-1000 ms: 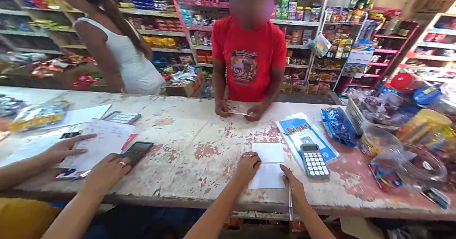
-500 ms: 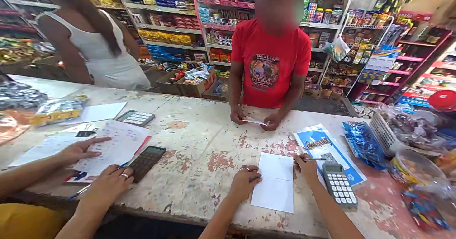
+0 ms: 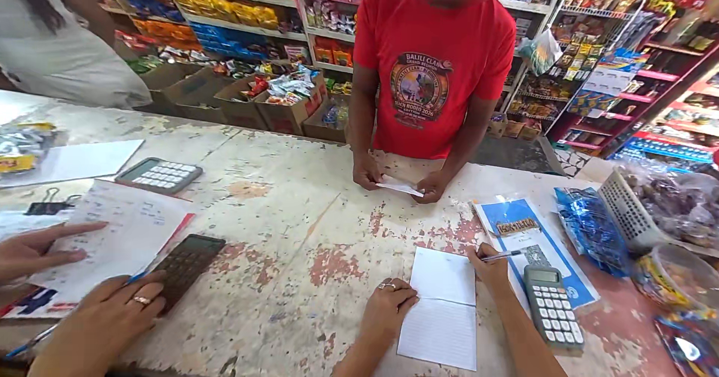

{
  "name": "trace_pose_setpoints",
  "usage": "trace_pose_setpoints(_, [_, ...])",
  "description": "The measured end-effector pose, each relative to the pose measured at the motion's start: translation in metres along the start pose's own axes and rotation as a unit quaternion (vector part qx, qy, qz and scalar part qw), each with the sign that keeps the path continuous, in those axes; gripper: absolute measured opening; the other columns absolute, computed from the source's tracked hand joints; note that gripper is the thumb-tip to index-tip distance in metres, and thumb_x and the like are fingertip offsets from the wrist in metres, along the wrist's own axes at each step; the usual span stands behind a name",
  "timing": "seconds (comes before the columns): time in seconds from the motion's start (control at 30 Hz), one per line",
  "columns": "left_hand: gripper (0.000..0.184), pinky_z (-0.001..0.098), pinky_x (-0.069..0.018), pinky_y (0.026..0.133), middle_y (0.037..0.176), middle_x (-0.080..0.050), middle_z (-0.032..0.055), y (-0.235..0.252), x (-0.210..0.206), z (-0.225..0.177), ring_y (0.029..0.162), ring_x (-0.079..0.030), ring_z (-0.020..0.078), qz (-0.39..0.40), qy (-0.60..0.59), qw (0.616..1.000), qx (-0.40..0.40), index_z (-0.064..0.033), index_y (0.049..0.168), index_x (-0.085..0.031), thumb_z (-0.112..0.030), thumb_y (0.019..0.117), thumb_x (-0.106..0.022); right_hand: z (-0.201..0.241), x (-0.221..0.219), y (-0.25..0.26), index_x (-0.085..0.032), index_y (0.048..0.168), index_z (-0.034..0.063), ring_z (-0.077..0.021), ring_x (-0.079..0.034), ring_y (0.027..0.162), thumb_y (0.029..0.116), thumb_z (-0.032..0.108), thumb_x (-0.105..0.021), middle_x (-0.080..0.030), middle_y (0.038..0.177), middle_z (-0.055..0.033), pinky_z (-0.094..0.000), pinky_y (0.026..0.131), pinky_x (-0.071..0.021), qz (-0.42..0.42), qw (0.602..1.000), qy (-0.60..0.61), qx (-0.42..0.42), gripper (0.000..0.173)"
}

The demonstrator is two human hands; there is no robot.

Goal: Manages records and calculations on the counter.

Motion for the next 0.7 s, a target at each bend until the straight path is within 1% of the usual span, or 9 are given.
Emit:
trace_pose_setpoints(0.07, [0.012, 0.0428, -0.0587, 0.089, 0.101, -0.077, 0.0009, -0.001, -0.001, 0.003, 0.098, -0.072, 0.0188, 0.002, -0.003, 1.0, -0.005, -0.0137, 0.093, -0.083, -0.02, 0.0896, -0.073, 0.006, 0.0, -0.001, -0.056, 0.068, 0.0141, -0.0054, -0.05, 0.051, 0.0852, 0.016, -0.072, -0.051, 0.059, 0.0059, -0.0252, 0.048, -0.0449, -0.001, 0.999, -0.032, 0.004, 0.024])
trace_pose_setpoints(0.17, [0.014, 0.041, -0.0586, 0.087, 0.1, -0.077, -0.0007, 0.0, -0.002, 0.005, 0.097, -0.072, 0.0168, -0.002, -0.002, 1.0, -0.002, -0.0148, 0.093, -0.083, -0.023, 0.0894, -0.071, 0.006, -0.001, -0.004, -0.054, 0.067, 0.0145, -0.0042, -0.049, 0.051, 0.0839, 0.012, -0.071, -0.05, 0.058, 0.0064, -0.023, 0.048, -0.0429, 0.015, 1.0, -0.01, 0.017, 0.024])
trace_pose_setpoints(0.23, [0.015, 0.0388, -0.0587, 0.087, 0.099, -0.077, -0.0014, 0.0, -0.002, 0.005, 0.096, -0.072, 0.0156, -0.01, 0.001, 1.0, -0.001, -0.0151, 0.092, -0.083, -0.023, 0.0888, -0.071, 0.004, -0.001, -0.004, -0.054, 0.067, 0.0144, -0.0044, -0.05, 0.051, 0.0838, 0.011, -0.071, -0.05, 0.058, 0.0061, -0.0227, 0.047, -0.0435, 0.021, 1.0, 0.0, 0.016, 0.024])
trace_pose_setpoints(0.33, [0.014, 0.0385, -0.0587, 0.086, 0.099, -0.077, -0.0016, 0.0, -0.002, 0.004, 0.096, -0.072, 0.0163, -0.012, 0.002, 1.0, 0.005, -0.0151, 0.091, -0.083, -0.023, 0.0882, -0.072, 0.003, 0.001, -0.004, -0.053, 0.069, 0.0144, -0.0042, -0.049, 0.052, 0.0855, 0.011, -0.07, -0.05, 0.059, 0.0062, -0.0221, 0.048, -0.0434, 0.005, 1.0, -0.005, 0.021, 0.024])
trace_pose_setpoints(0.43, [0.014, 0.0385, -0.059, 0.086, 0.098, -0.077, -0.0006, 0.0, -0.001, 0.004, 0.095, -0.073, 0.0167, -0.019, 0.001, 1.0, 0.0, -0.0146, 0.09, -0.083, -0.023, 0.0877, -0.072, 0.003, 0.001, -0.003, -0.052, 0.067, 0.0153, -0.0039, -0.048, 0.05, 0.085, 0.012, -0.071, -0.048, 0.057, 0.0069, -0.0219, 0.047, -0.0419, -0.004, 1.0, -0.014, 0.026, 0.026])
trace_pose_setpoints(0.5, [0.013, 0.0405, -0.0589, 0.087, 0.101, -0.077, 0.0016, 0.0, 0.002, 0.002, 0.097, -0.073, 0.0189, -0.004, -0.004, 1.0, 0.005, -0.0125, 0.092, -0.083, -0.019, 0.0875, -0.073, 0.004, 0.001, -0.005, -0.051, 0.064, 0.0152, -0.0038, -0.047, 0.05, 0.0829, 0.011, -0.071, -0.048, 0.056, 0.0067, -0.022, 0.047, -0.0407, 0.0, 1.0, -0.01, 0.015, 0.028])
trace_pose_setpoints(0.57, [0.012, 0.0423, -0.0592, 0.088, 0.104, -0.077, 0.0042, 0.003, 0.005, 0.001, 0.099, -0.073, 0.0215, 0.021, -0.011, 1.0, 0.011, -0.0102, 0.094, -0.083, -0.013, 0.0872, -0.074, 0.003, 0.003, -0.005, -0.049, 0.064, 0.0151, -0.0041, -0.047, 0.049, 0.081, 0.009, -0.072, -0.047, 0.056, 0.0059, -0.0218, 0.045, -0.0407, -0.013, 1.0, 0.011, 0.013, 0.029])
trace_pose_setpoints(0.63, [0.012, 0.0429, -0.0591, 0.089, 0.106, -0.077, 0.0064, 0.004, 0.008, 0.0, 0.1, -0.074, 0.0231, 0.045, -0.018, 0.999, 0.014, -0.0088, 0.096, -0.082, -0.009, 0.0875, -0.074, -0.001, 0.005, -0.005, -0.048, 0.065, 0.0154, -0.0044, -0.046, 0.05, 0.0821, 0.009, -0.072, -0.047, 0.057, 0.0058, -0.0218, 0.045, -0.0406, -0.03, 0.999, 0.011, 0.019, 0.03])
trace_pose_setpoints(0.7, [0.012, 0.0441, -0.0588, 0.089, 0.108, -0.077, 0.0078, 0.006, 0.009, -0.001, 0.101, -0.074, 0.0243, 0.063, -0.019, 0.998, 0.021, -0.008, 0.097, -0.082, -0.007, 0.0881, -0.074, -0.001, 0.004, -0.006, -0.049, 0.065, 0.0157, -0.0047, -0.046, 0.049, 0.0832, 0.011, -0.072, -0.047, 0.057, 0.006, -0.0225, 0.045, -0.0402, -0.023, 1.0, -0.013, 0.015, 0.03])
Point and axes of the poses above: each hand's wrist, its own y-axis towards the middle knuckle, its own x-axis out of the back of the hand, z = x × y, the point moved 7 cm from there along y, towards the middle knuckle
